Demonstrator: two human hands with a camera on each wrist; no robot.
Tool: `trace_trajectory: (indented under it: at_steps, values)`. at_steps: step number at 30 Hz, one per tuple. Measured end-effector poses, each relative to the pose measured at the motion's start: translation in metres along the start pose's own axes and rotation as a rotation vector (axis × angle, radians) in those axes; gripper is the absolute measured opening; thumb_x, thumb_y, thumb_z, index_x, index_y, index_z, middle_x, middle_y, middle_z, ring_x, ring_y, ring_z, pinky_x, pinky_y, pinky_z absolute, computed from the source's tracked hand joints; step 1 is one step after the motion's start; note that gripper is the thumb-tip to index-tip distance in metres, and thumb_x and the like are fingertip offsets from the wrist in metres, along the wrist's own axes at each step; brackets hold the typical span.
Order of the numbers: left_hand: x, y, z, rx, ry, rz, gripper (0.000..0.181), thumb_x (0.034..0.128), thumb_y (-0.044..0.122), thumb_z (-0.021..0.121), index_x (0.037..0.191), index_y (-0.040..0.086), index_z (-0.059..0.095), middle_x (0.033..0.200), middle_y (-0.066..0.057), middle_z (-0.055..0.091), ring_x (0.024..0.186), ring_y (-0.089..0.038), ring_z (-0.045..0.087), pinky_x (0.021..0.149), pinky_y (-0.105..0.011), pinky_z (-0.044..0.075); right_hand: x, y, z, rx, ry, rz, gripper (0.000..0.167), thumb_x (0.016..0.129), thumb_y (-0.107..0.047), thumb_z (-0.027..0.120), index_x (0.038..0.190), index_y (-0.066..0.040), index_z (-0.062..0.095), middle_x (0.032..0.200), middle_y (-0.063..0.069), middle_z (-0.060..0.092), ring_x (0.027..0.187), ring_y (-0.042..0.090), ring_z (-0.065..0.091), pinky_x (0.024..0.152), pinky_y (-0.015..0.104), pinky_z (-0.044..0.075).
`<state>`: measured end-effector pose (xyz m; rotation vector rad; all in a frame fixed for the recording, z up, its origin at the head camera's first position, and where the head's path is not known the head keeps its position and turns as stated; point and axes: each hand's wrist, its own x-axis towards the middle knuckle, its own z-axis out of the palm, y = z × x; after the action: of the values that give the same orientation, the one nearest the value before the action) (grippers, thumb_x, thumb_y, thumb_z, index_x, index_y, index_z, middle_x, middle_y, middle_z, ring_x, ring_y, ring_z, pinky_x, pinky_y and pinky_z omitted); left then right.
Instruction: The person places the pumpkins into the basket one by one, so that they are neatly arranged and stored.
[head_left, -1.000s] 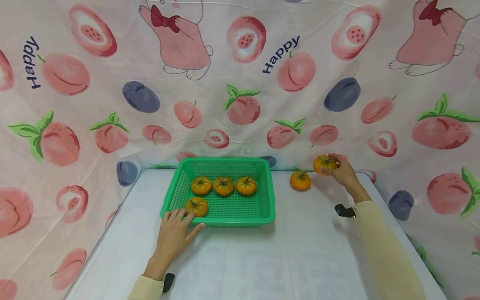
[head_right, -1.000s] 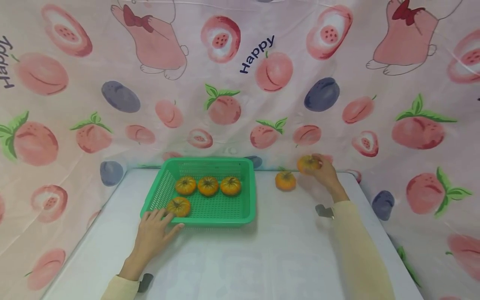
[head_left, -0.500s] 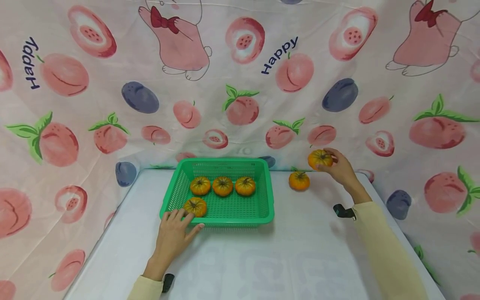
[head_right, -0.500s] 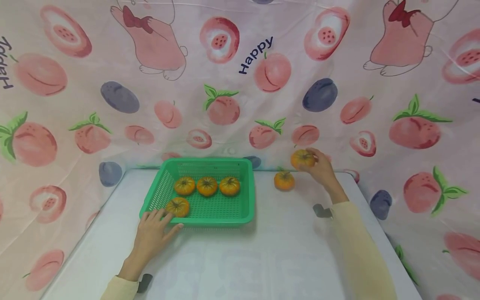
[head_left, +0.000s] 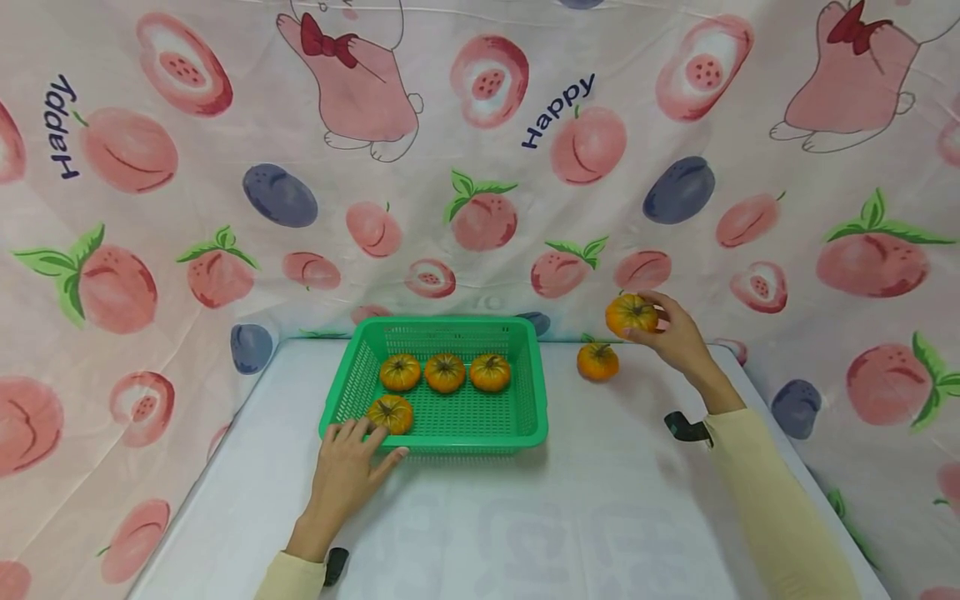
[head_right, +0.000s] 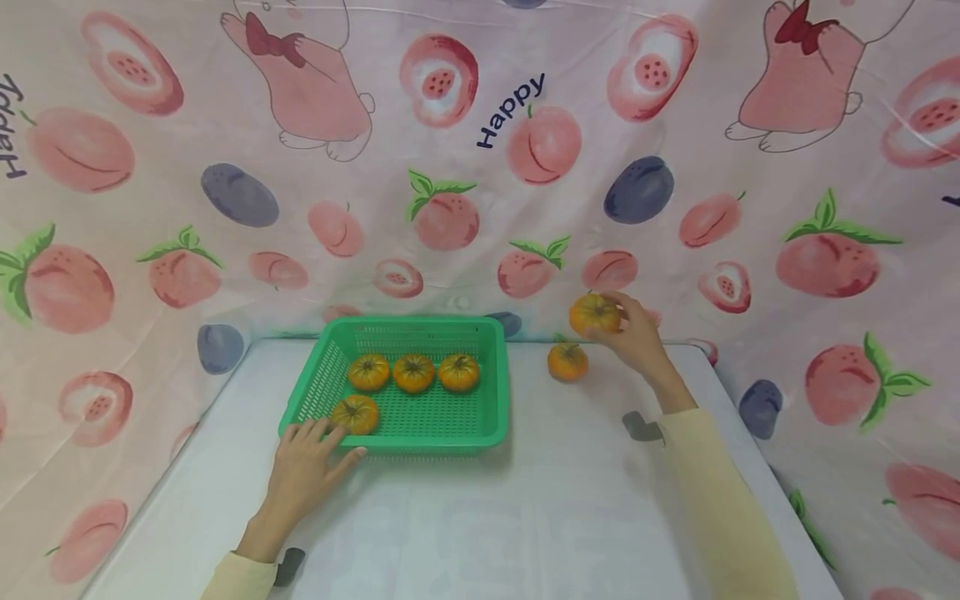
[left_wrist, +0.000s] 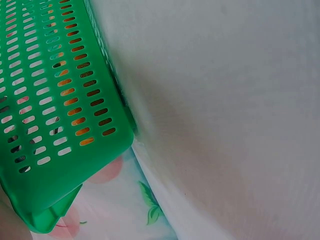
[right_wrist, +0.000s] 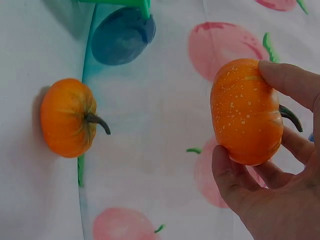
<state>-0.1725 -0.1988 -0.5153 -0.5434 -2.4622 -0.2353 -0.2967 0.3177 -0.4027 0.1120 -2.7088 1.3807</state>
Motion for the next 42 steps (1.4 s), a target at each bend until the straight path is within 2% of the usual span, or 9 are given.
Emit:
trace_trajectory:
  at_steps: [9,15,19,23,33,42]
  values:
    - [0.0,0.001,0.0,0.005,0.009,0.003,0.049,0.0925,0.066,0.048,0.091,0.018,0.062,0.088,-0.003,0.058,0.085,-0.026,0.057,0.08,-0.044,0.041,-0.008,-0.006,0.008,0.02,-0.031,-0.063,0.076,0.087,-0.033,0.076,0.151,-0.017,0.036,0.153,0.015,0.036,0.135,0.042,0.039,0.106,0.059,0.041]
    - [0.001,0.001,-0.001,-0.004,0.002,-0.001,0.046,0.0908,0.063,0.055,0.091,0.017,0.062,0.088,-0.003,0.058,0.085,-0.026,0.056,0.081,-0.044,0.041,-0.013,-0.013,0.015,0.038,-0.036,-0.114,0.073,0.086,-0.028,0.077,0.148,-0.015,0.04,0.152,0.015,0.038,0.138,0.041,0.037,0.109,0.061,0.037]
    - [0.001,0.001,-0.001,-0.004,-0.009,-0.007,0.043,0.0889,0.059,0.06,0.092,0.017,0.064,0.089,-0.003,0.058,0.086,-0.026,0.056,0.082,-0.045,0.041,-0.015,-0.014,0.02,0.037,-0.041,-0.135,0.073,0.087,-0.028,0.077,0.148,-0.014,0.041,0.15,0.015,0.039,0.137,0.04,0.038,0.108,0.059,0.039]
    - [0.0,0.001,0.0,-0.001,-0.015,-0.009,0.044,0.089,0.059,0.059,0.092,0.016,0.065,0.089,-0.004,0.058,0.086,-0.026,0.056,0.082,-0.045,0.041,-0.017,-0.013,0.027,0.021,-0.039,-0.155,0.073,0.086,-0.03,0.077,0.148,-0.015,0.041,0.149,0.015,0.041,0.136,0.039,0.04,0.106,0.06,0.041]
    - [0.0,0.0,0.002,-0.003,0.022,0.009,0.05,0.0931,0.065,0.048,0.092,0.017,0.063,0.088,-0.003,0.058,0.084,-0.026,0.055,0.08,-0.044,0.04,-0.025,-0.018,0.043,0.037,-0.073,-0.179,0.07,0.087,-0.024,0.076,0.147,-0.013,0.041,0.149,0.016,0.042,0.134,0.041,0.043,0.105,0.059,0.042]
    - [0.0,0.0,0.0,-0.015,0.001,0.001,0.046,0.0912,0.062,0.054,0.092,0.017,0.064,0.088,-0.003,0.058,0.084,-0.025,0.054,0.081,-0.044,0.04,-0.028,-0.02,0.058,0.065,-0.104,-0.188,0.07,0.086,-0.025,0.077,0.146,-0.015,0.042,0.147,0.012,0.043,0.13,0.035,0.046,0.105,0.056,0.043]
